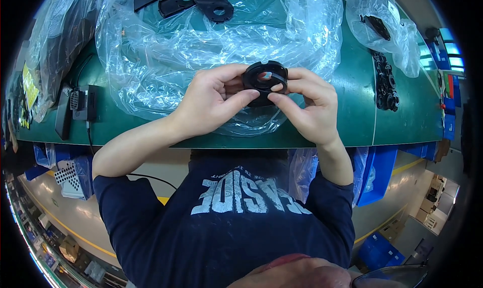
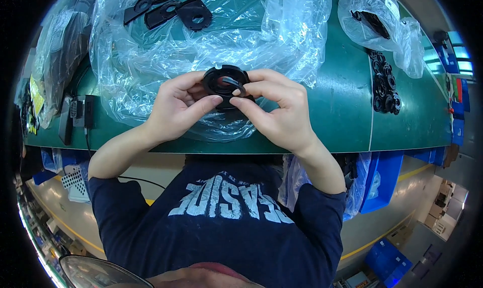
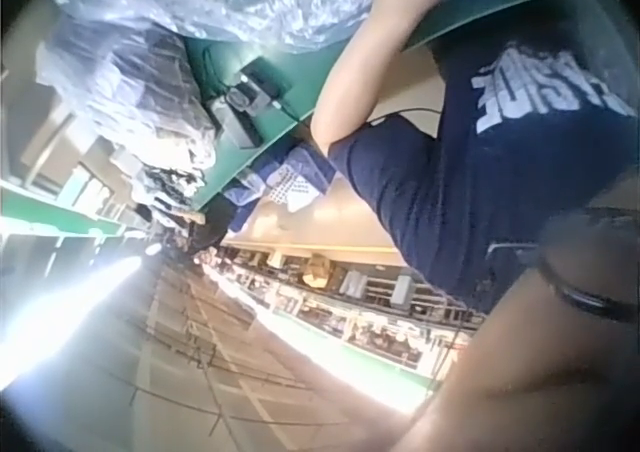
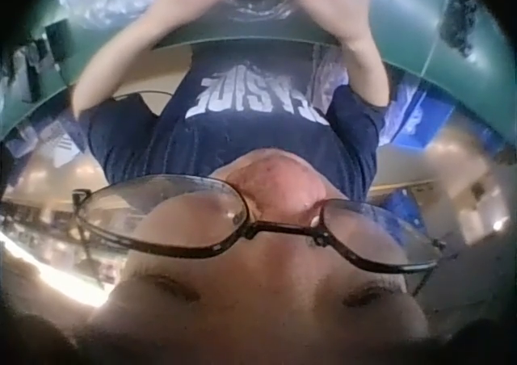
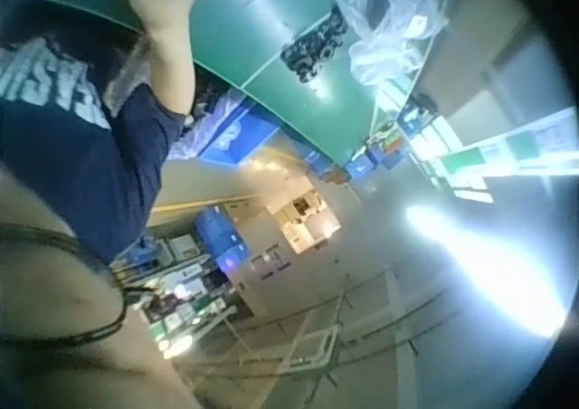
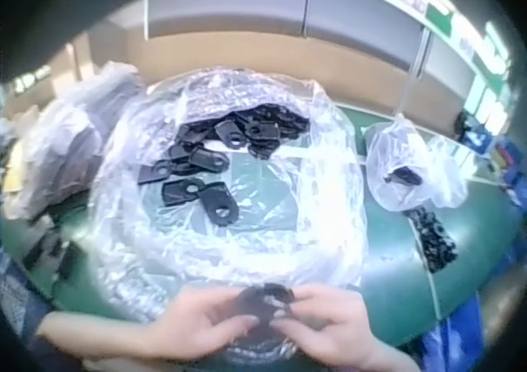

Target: The person assembles small black plastic components for light fixtures by hand at a factory workbench.

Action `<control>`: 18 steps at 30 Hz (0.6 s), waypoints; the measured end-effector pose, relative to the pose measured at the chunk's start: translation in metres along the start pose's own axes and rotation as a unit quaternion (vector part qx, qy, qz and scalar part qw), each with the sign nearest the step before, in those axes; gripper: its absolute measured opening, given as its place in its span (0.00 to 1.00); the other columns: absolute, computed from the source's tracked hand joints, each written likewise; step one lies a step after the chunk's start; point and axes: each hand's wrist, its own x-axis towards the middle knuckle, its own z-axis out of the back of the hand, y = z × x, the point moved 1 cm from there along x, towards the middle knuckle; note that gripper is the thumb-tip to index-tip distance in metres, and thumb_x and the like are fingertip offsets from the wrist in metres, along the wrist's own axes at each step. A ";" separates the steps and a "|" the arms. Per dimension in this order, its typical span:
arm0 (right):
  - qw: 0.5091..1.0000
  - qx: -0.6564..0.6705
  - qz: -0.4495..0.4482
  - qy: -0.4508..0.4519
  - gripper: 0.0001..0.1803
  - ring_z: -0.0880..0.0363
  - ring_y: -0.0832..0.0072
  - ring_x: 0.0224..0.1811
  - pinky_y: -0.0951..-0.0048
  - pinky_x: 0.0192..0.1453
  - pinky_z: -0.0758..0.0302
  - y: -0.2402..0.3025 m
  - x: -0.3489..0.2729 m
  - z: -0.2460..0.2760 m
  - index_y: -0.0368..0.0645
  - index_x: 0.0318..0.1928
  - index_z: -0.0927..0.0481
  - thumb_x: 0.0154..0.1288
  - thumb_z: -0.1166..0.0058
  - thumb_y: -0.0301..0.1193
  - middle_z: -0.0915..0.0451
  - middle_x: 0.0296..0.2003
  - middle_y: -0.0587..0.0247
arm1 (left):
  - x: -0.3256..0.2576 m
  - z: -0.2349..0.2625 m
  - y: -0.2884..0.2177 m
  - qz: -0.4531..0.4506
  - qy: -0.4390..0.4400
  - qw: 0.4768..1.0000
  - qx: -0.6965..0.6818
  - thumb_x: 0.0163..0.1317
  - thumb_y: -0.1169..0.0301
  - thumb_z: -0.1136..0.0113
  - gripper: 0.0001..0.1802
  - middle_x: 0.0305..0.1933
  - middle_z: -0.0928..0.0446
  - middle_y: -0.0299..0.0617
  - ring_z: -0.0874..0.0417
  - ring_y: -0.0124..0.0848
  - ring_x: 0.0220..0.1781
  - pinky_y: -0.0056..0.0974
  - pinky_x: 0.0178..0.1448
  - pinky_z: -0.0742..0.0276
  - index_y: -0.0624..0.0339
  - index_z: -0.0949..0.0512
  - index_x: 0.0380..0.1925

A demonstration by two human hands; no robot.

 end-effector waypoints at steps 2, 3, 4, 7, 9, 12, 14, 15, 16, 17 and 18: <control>1.000 0.015 -0.007 -0.025 0.09 0.19 0.75 0.30 0.79 0.32 0.24 0.001 -0.002 -0.003 0.33 0.31 0.20 0.45 0.37 0.19 0.20 0.32 0.56 | 0.001 -0.002 0.002 -0.005 -0.020 0.998 -0.064 0.57 0.80 0.43 0.17 0.44 0.23 0.42 0.22 0.26 0.46 0.29 0.52 0.26 0.71 0.29 0.48; 0.998 0.029 -0.014 -0.050 0.09 0.19 0.75 0.30 0.79 0.32 0.23 0.002 -0.003 -0.005 0.33 0.32 0.20 0.46 0.37 0.19 0.20 0.32 0.56 | 0.000 -0.002 0.001 -0.005 -0.020 0.998 -0.064 0.57 0.80 0.43 0.17 0.44 0.23 0.42 0.22 0.26 0.46 0.29 0.52 0.26 0.71 0.29 0.48; 0.998 0.029 -0.014 -0.050 0.09 0.19 0.75 0.30 0.79 0.32 0.23 0.003 -0.003 -0.006 0.33 0.32 0.20 0.46 0.37 0.19 0.20 0.32 0.56 | 0.000 -0.001 -0.001 0.004 -0.012 0.997 -0.070 0.57 0.80 0.43 0.17 0.45 0.23 0.42 0.22 0.26 0.47 0.29 0.52 0.26 0.71 0.29 0.48; 0.997 0.021 -0.019 -0.070 0.10 0.19 0.76 0.29 0.80 0.32 0.23 0.006 -0.005 -0.010 0.33 0.33 0.21 0.47 0.37 0.19 0.20 0.31 0.58 | -0.001 -0.001 -0.002 0.018 -0.010 0.996 -0.084 0.57 0.79 0.42 0.17 0.45 0.23 0.42 0.22 0.25 0.47 0.28 0.51 0.26 0.70 0.28 0.48; 0.996 0.011 -0.041 -0.073 0.11 0.19 0.76 0.27 0.80 0.31 0.23 0.006 -0.007 -0.012 0.34 0.34 0.22 0.47 0.36 0.19 0.20 0.29 0.59 | -0.001 -0.001 -0.003 0.025 -0.015 0.995 -0.092 0.56 0.79 0.42 0.17 0.44 0.23 0.42 0.22 0.25 0.46 0.28 0.50 0.26 0.70 0.28 0.47; 0.997 -0.012 -0.053 -0.054 0.12 0.19 0.75 0.26 0.80 0.30 0.24 0.006 -0.006 -0.011 0.35 0.34 0.22 0.47 0.36 0.19 0.20 0.28 0.60 | -0.001 -0.001 -0.003 0.068 -0.016 0.995 -0.066 0.55 0.80 0.41 0.19 0.45 0.23 0.44 0.22 0.25 0.45 0.28 0.49 0.25 0.71 0.29 0.49; 0.997 -0.009 -0.059 -0.051 0.12 0.19 0.75 0.27 0.80 0.30 0.24 0.005 -0.006 -0.011 0.35 0.34 0.22 0.46 0.36 0.19 0.20 0.29 0.59 | -0.001 -0.001 -0.003 0.069 -0.028 0.996 -0.050 0.55 0.80 0.40 0.19 0.44 0.23 0.44 0.22 0.24 0.44 0.27 0.47 0.25 0.70 0.28 0.48; 0.997 -0.006 -0.065 -0.048 0.11 0.18 0.74 0.27 0.80 0.30 0.24 0.004 -0.006 -0.012 0.34 0.33 0.21 0.46 0.36 0.20 0.20 0.30 0.58 | -0.001 0.000 -0.002 0.068 -0.029 0.996 -0.051 0.55 0.80 0.40 0.19 0.44 0.23 0.44 0.22 0.24 0.44 0.27 0.47 0.25 0.70 0.28 0.48; 0.997 -0.007 -0.065 -0.048 0.11 0.18 0.74 0.27 0.80 0.30 0.24 0.004 -0.004 -0.012 0.34 0.33 0.21 0.46 0.36 0.20 0.20 0.30 0.58 | -0.001 0.001 -0.002 0.067 -0.032 0.996 -0.044 0.55 0.80 0.41 0.18 0.43 0.22 0.44 0.22 0.24 0.44 0.27 0.47 0.25 0.71 0.28 0.48; 0.998 -0.027 -0.017 -0.050 0.10 0.18 0.74 0.28 0.80 0.30 0.24 0.003 -0.002 -0.011 0.34 0.32 0.21 0.46 0.36 0.20 0.20 0.31 0.57 | -0.001 0.001 -0.001 0.066 -0.035 0.997 -0.038 0.55 0.80 0.41 0.18 0.43 0.22 0.44 0.22 0.24 0.44 0.27 0.47 0.25 0.71 0.27 0.47; 0.997 -0.048 0.031 -0.053 0.10 0.18 0.74 0.29 0.79 0.30 0.24 0.003 -0.001 -0.010 0.34 0.31 0.21 0.46 0.36 0.20 0.19 0.33 0.56 | -0.001 0.001 -0.002 0.066 -0.035 0.997 -0.037 0.55 0.80 0.41 0.18 0.43 0.22 0.44 0.22 0.24 0.44 0.27 0.47 0.25 0.71 0.27 0.47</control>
